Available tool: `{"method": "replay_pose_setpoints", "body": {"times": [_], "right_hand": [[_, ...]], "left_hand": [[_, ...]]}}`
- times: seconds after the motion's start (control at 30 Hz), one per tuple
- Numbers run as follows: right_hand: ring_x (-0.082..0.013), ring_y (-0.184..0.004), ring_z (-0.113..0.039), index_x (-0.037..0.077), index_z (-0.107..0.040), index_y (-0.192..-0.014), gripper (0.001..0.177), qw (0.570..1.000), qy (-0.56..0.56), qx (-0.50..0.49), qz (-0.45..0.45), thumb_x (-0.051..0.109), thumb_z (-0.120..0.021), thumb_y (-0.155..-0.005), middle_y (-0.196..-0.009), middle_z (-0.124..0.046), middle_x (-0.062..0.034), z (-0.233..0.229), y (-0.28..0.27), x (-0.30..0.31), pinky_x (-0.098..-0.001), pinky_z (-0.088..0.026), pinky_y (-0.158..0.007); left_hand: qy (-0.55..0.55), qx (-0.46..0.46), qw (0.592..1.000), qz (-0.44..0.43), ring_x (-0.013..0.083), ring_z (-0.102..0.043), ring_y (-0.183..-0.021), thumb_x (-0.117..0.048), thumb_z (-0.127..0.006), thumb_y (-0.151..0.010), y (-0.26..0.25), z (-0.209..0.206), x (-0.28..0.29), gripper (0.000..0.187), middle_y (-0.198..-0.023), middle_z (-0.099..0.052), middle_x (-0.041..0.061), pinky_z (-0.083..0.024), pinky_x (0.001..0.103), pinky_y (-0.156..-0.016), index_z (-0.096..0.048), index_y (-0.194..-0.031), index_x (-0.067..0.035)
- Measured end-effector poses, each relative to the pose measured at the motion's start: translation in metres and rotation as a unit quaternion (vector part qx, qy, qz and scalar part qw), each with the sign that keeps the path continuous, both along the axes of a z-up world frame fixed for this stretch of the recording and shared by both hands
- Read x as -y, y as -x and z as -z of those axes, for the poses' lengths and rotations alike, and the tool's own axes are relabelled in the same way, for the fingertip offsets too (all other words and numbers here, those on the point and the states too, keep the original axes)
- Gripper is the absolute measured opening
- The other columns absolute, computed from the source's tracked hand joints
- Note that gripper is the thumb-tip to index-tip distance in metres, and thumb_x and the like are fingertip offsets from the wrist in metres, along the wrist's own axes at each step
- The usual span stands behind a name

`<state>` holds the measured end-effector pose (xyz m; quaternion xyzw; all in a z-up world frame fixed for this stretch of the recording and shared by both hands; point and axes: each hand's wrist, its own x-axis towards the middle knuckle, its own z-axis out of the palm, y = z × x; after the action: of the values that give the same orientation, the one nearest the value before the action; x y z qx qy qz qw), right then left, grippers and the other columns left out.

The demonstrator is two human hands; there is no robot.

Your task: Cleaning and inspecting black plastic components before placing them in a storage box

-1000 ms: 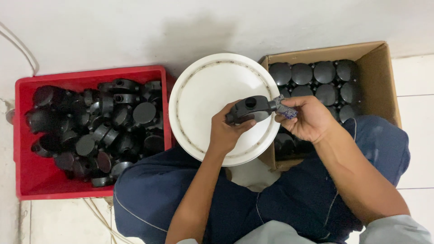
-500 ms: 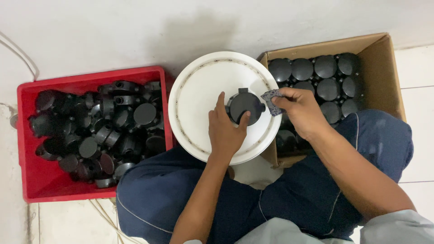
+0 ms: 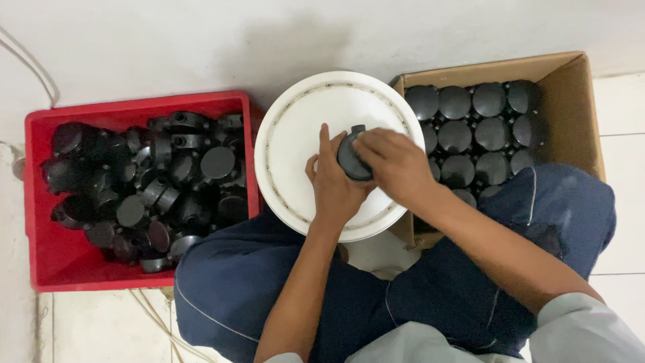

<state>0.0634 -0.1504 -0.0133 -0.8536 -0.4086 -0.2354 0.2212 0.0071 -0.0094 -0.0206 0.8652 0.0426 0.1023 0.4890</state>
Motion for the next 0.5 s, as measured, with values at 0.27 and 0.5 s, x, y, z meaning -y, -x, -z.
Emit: {"method": "replay_pose_setpoints", "body": {"times": [0.27, 0.5], "right_hand": [[-0.0284, -0.11, -0.065, 0.003, -0.071, -0.11, 0.023, 0.997, 0.05, -0.014, -0.049, 0.005, -0.051, -0.098, -0.113, -0.071, -0.0126, -0.014, 0.029, 0.021, -0.0347, -0.053, -0.091], [-0.0258, -0.119, -0.063, 0.006, -0.07, -0.115, 0.027, 0.997, 0.046, 0.026, -0.048, 0.008, -0.048, -0.1, -0.122, -0.069, -0.0086, 0.001, 0.008, -0.011, -0.0318, -0.05, -0.1]], "left_hand": [[-0.028, 0.007, 1.0, -0.002, 0.0289, -0.05, -0.131, -0.016, -0.079, -0.064, -0.002, 0.009, -0.005, 0.105, -0.134, -0.059, 0.015, -0.013, 0.048, -0.116, -0.022, -0.15, 0.004], [0.009, 0.0, 1.0, 0.018, 0.0314, -0.054, -0.128, -0.016, -0.081, -0.066, -0.007, 0.017, -0.009, 0.108, -0.132, -0.06, 0.018, -0.024, 0.045, -0.118, -0.017, -0.151, 0.006]]}}
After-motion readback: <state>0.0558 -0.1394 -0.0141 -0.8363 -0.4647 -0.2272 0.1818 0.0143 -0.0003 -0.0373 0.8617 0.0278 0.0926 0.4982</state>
